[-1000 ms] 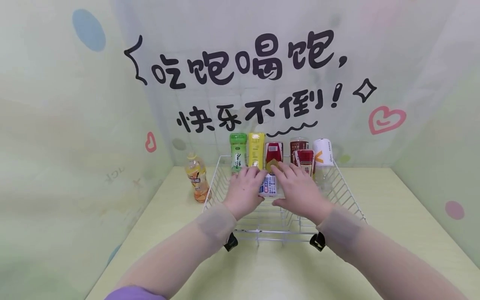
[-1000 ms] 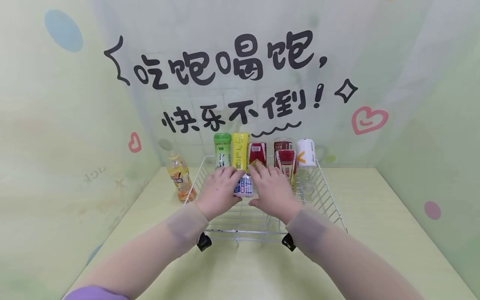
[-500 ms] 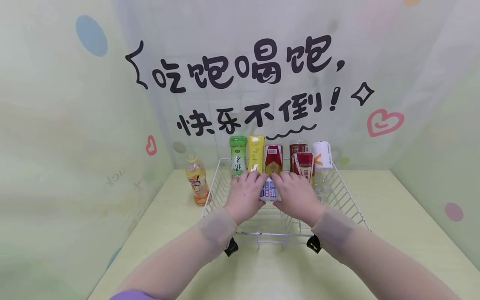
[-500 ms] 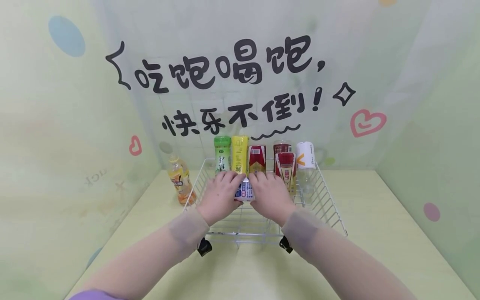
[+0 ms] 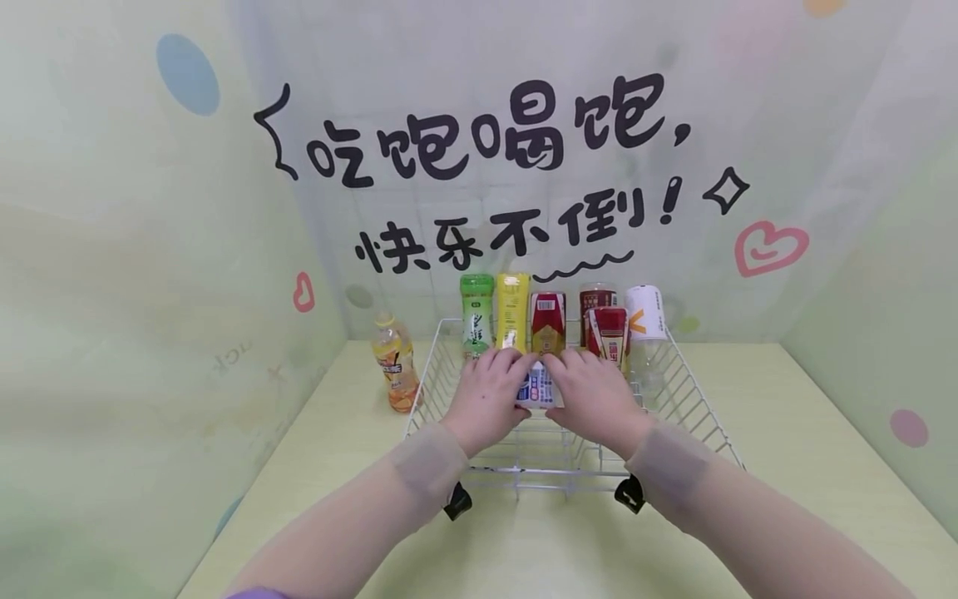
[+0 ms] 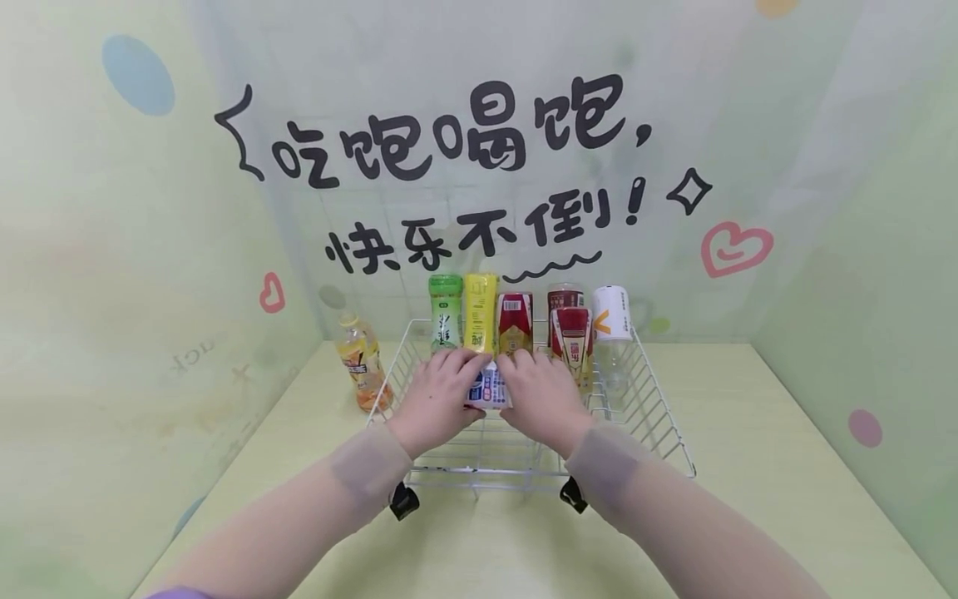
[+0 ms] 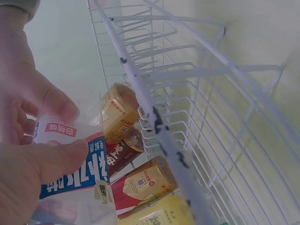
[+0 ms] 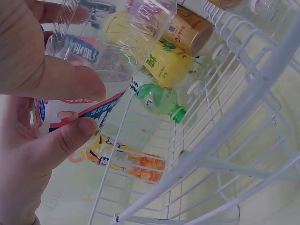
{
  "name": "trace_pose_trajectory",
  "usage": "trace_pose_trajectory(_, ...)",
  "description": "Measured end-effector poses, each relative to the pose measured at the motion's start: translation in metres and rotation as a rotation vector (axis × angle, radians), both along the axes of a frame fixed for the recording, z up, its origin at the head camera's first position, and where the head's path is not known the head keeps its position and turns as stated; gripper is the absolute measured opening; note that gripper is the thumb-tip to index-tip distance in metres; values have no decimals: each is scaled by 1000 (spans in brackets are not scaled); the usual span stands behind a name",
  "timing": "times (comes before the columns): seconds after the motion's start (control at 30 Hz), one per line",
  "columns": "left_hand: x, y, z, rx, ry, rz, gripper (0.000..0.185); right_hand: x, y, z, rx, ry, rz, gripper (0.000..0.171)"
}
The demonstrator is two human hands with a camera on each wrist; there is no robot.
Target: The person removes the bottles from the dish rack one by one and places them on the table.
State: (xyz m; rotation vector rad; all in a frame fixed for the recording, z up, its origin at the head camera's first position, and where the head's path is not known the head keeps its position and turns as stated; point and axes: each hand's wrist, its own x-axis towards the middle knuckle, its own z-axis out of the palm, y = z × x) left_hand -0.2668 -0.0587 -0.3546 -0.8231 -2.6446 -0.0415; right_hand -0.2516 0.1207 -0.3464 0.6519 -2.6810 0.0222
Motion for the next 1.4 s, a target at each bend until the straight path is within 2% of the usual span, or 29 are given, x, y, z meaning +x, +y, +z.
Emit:
trace_pose_trajectory(0.17, 1, -2, 0, 10, -2, -11, 87, 1, 3, 1, 1, 8, -2, 71)
trace_pose_trajectory(0.4, 6, -12, 4, 90, -43, -5, 94, -2, 15, -2, -26, -20, -33, 73)
trace_pose_trajectory(0.57, 10, -21, 4, 164, -80, 22, 87, -3, 29, -3, -55, -49, -52, 75)
trace_pose_trajectory(0.77, 14, -38, 3, 247, -88, 41, 77, 0, 46, -4, -94, -54, -63, 73)
trace_pose_trajectory(0.87, 17, -49, 1, 291, -123, 62, 76, 2, 55, -3, -111, -57, -71, 73)
trace_pose_trajectory(1.03, 23, -73, -8, 355, -197, 105, 76, 7, 70, -2, -128, -59, -101, 74)
trace_pose_trajectory(1.27, 29, -105, -29, 440, -263, 151, 77, 12, 89, -2, -175, -43, -117, 75)
trace_pose_trajectory(1.4, 32, -117, -41, 494, -301, 169, 76, 14, 99, 0, -230, -76, -138, 79)
